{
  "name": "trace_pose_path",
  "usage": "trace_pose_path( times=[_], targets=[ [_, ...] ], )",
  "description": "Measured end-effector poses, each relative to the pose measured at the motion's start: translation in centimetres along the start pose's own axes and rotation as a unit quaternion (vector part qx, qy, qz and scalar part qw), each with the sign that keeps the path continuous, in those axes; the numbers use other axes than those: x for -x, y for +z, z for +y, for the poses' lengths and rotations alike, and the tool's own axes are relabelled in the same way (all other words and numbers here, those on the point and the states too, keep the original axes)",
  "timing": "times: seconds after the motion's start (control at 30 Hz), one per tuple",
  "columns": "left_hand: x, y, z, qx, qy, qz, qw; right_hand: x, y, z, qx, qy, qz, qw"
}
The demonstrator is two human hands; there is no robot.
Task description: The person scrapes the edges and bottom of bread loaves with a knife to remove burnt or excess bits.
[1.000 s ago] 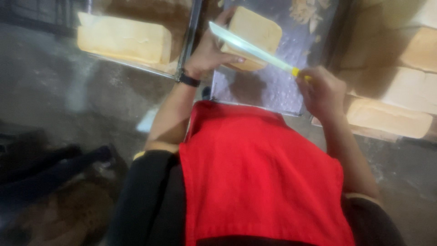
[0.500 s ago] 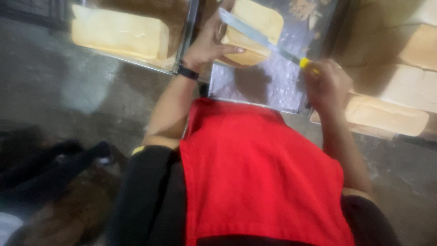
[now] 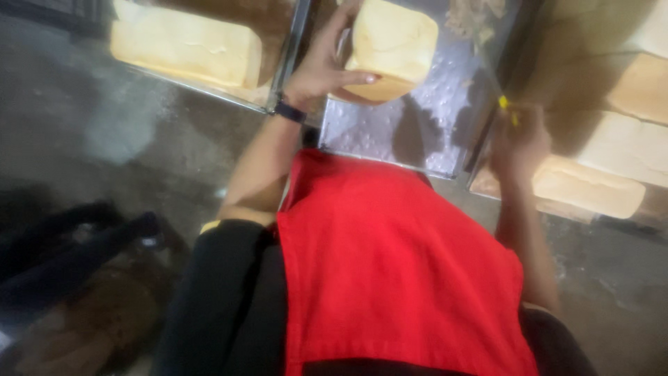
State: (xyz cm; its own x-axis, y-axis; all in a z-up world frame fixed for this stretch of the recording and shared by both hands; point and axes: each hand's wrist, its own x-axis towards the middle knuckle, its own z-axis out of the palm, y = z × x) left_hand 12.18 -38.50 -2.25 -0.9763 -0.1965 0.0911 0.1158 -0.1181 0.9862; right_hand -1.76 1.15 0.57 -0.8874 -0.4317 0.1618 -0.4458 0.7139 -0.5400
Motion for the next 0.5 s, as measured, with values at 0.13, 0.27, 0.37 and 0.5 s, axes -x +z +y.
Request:
trace_pose_path(
  times=[0.13, 0.27, 0.37, 0.5],
  targets=[
    [-1.1, 1.2, -0.9, -0.026, 0.034, -0.013, 0.999, -0.5, 0.6, -1.9, -0.072, -0.032, 0.002, 0.997],
    [-1.8, 2.2, -1.2, -0.091, 0.022, 0.011, 0.996, -0.8, -0.3, -4.6, -0.106, -0.084, -0.024, 0.99],
    [-2.2, 3.3, -0.6, -0.177, 0.068, 0.073, 0.979, -1.2, 0.2, -7.4, -0.052, 0.068, -0.074, 0.994],
    [-2.4, 4.5, 0.5, -0.165, 0.051, 0.141, 0.975, -0.9, 2.1, -10.9, -0.164, -0.112, 0.002, 0.98]
  ],
)
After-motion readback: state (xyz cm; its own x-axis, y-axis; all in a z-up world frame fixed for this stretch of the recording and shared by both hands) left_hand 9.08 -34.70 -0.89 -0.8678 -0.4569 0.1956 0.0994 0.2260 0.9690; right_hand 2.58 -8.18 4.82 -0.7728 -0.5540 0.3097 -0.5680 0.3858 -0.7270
